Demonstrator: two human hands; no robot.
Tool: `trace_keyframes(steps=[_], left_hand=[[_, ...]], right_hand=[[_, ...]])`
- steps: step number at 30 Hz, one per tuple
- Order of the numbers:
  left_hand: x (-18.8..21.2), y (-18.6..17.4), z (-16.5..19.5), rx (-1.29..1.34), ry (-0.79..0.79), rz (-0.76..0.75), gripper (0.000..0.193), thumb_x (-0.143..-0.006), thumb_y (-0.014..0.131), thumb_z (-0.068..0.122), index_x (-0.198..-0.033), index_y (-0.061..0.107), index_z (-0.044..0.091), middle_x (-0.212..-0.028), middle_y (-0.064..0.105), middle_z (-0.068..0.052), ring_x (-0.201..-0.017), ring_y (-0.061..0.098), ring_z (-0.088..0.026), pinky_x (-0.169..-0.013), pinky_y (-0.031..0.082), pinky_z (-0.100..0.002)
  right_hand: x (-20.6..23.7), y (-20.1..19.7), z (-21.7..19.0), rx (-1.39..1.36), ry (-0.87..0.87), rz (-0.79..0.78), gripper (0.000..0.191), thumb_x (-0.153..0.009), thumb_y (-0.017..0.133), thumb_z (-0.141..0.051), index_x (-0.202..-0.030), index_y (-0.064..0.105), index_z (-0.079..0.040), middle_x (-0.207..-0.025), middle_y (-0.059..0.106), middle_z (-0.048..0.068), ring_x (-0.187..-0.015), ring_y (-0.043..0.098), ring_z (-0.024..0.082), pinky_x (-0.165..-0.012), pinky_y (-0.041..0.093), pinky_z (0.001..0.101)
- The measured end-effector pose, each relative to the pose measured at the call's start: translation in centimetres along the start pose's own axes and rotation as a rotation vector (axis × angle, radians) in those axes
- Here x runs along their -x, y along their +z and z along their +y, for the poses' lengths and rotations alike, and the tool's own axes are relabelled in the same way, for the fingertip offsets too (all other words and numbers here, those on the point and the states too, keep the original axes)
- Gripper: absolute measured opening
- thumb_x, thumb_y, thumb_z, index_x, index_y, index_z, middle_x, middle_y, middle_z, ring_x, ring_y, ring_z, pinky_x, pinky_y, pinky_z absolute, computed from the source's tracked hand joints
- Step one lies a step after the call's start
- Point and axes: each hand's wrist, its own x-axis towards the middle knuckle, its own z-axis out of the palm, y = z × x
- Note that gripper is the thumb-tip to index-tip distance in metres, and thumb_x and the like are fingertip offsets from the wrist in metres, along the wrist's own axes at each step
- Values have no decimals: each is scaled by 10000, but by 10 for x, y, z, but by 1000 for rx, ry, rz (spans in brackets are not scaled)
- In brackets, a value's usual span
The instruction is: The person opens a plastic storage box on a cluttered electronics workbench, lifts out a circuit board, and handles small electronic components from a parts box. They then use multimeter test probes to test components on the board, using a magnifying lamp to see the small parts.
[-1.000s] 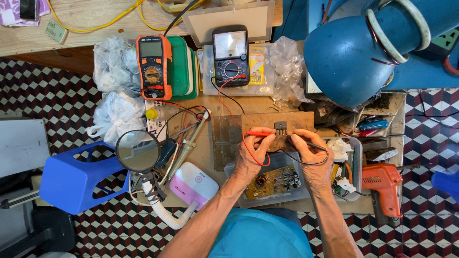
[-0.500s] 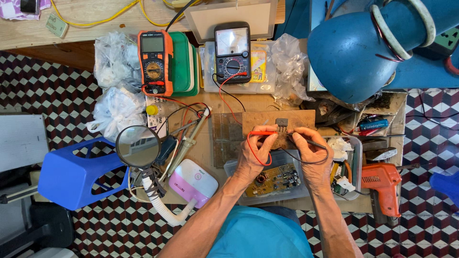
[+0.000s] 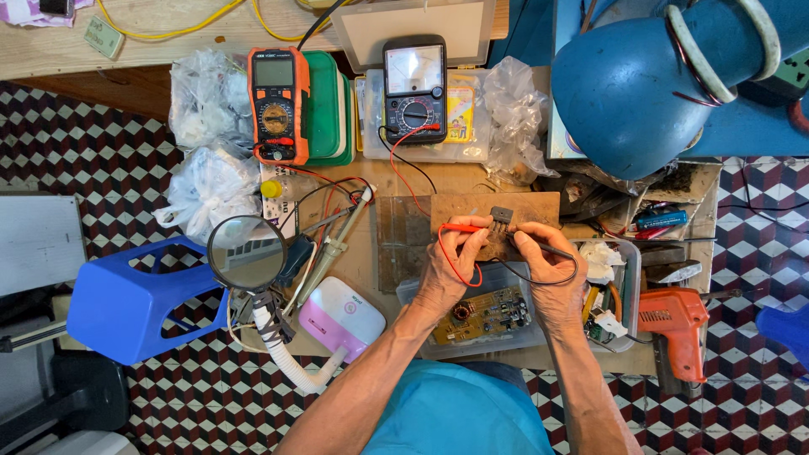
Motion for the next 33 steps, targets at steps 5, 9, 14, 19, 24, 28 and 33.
trace_keyframes(steps=[5,9,14,19,24,28,33], left_hand=[[0,-1,-2,-22,2,-19,252,-1056,569,183,-1260,631,48,-1045,773,-112,-966,766,-167,-829,603,-307],[0,-1,-3,9,14,-22,255,-1055,565,183,-1258,620,38,-1130,758,-104,-961,763,-173,-817,610,-306],[0,-2,-4,12,27,-35,251,-1063,558,188,-1255,614,37,-1163,750,-105,-955,762,-179,-816,611,-310],[-1,-3,-3,-57,27,-31,244,-1064,561,200,-1248,626,54,-1093,770,-102,-945,774,-178,-798,615,-311],[-3,-3,-4,-29,12,-18,240,-1054,579,199,-1241,627,58,-1087,773,-107,-952,775,-180,-806,617,-313],[-2,-2,-5,-17,12,-24,237,-1056,582,197,-1241,626,56,-1110,775,-112,-963,771,-178,-818,615,-310],[-1,0,-7,-38,10,6,230,-1037,605,194,-1226,644,69,-1067,785,-98,-942,779,-169,-805,613,-301]], right_hand=[[3,2,-2,97,-21,6,197,-978,707,-105,-1150,735,-12,-1029,723,43,-929,655,91,-830,525,232],[5,2,-3,169,-43,0,198,-968,699,-113,-1144,732,-27,-1021,720,27,-911,656,86,-796,523,225],[3,0,-3,137,-33,-2,201,-973,706,-108,-1150,734,-18,-1028,725,29,-934,656,84,-820,518,216],[1,-1,-2,21,1,8,203,-965,706,-116,-1138,736,-15,-1032,745,26,-939,682,87,-859,545,220],[1,1,-3,122,-26,14,200,-968,715,-118,-1133,742,-9,-1023,739,35,-933,668,91,-841,528,227],[3,1,-2,137,-28,23,205,-966,716,-122,-1135,742,-10,-1014,740,37,-921,671,92,-822,533,229],[3,-1,-2,126,-13,17,206,-961,716,-122,-1131,742,-9,-1008,745,37,-914,678,94,-818,540,231]])
